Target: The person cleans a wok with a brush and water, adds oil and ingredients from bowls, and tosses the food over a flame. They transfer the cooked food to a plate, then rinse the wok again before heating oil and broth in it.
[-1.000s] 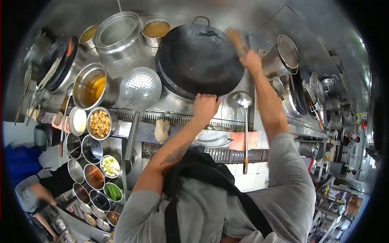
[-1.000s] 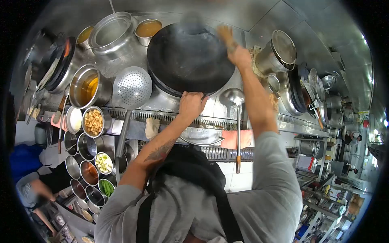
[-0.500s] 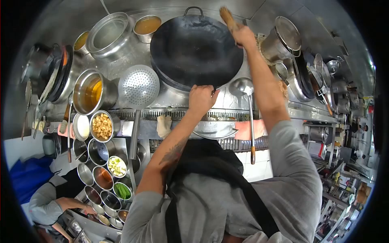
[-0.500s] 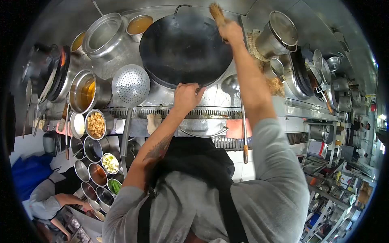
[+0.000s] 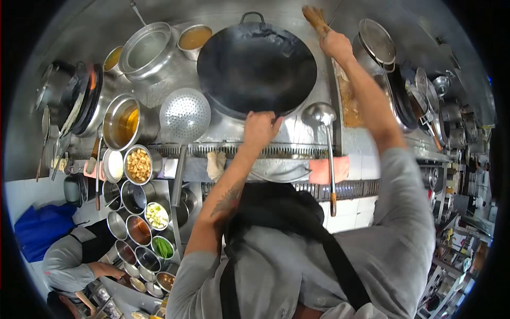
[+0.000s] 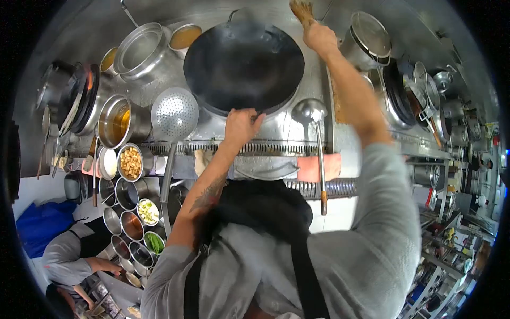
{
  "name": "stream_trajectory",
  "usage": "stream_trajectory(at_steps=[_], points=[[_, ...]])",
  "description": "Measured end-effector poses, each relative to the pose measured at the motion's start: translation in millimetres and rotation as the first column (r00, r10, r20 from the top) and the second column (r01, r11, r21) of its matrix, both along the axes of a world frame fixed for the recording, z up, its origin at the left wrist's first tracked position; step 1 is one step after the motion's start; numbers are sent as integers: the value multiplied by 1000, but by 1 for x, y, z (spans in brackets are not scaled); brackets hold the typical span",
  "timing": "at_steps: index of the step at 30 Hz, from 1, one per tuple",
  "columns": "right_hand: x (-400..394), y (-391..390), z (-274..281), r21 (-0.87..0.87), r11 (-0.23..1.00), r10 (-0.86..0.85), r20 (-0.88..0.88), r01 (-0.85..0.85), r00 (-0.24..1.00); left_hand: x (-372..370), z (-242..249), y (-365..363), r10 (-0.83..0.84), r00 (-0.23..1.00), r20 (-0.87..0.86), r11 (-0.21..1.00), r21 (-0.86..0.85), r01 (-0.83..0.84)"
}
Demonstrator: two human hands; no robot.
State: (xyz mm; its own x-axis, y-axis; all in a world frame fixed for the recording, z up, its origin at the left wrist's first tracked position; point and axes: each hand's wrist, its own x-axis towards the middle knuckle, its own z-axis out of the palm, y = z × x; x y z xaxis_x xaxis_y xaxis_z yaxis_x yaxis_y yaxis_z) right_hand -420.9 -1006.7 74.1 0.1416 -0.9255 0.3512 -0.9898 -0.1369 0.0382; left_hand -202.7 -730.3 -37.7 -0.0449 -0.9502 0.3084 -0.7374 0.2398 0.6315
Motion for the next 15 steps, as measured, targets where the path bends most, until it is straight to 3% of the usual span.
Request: stream_trajectory(at_steps=[1,2,4,5,6,8,10,11,12,13,14,15], points=[[13,1,1,74,997,-22,366,-5,930,1,-2,0,-8,1000,-14,999,-50,8],[30,16,-2,161,986,-78,672,-43,737,0,-4,5,3,1000,-27,999,-41,-4],[70,24,-90,603,792,-380,606,-92,699,2,-2,1,-4,1000,-10,1000,14,4],[86,51,-108,575,727,-77,613,-377,786,2,-6,5,-2,1000,-22,1000,18,2],[103,79,-125,512,571,221,657,-642,721,3,-10,5,-17,1000,-16,999,-28,17],[135,143,-63,631,500,277,532,-593,800,10,-9,-7,-21,1000,-18,996,-83,19],[89,133,-31,777,413,348,348,-476,871,10,-2,2,-69,998,14,997,-33,69],[44,88,-50,716,555,504,115,-423,856,10,-2,2,-72,997,0,996,-45,72],[38,48,-20,610,758,240,67,-231,968,13,-1,-1,-85,996,-3,995,-50,84],[33,11,12,477,879,-50,121,-14,991,12,-1,1,-91,996,-1,996,-20,91],[38,-15,-8,40,996,67,230,-78,971,12,0,0,-94,996,6,996,4,94],[42,-35,-27,-410,907,220,275,-93,936,11,-2,2,-92,996,5,996,6,92]])
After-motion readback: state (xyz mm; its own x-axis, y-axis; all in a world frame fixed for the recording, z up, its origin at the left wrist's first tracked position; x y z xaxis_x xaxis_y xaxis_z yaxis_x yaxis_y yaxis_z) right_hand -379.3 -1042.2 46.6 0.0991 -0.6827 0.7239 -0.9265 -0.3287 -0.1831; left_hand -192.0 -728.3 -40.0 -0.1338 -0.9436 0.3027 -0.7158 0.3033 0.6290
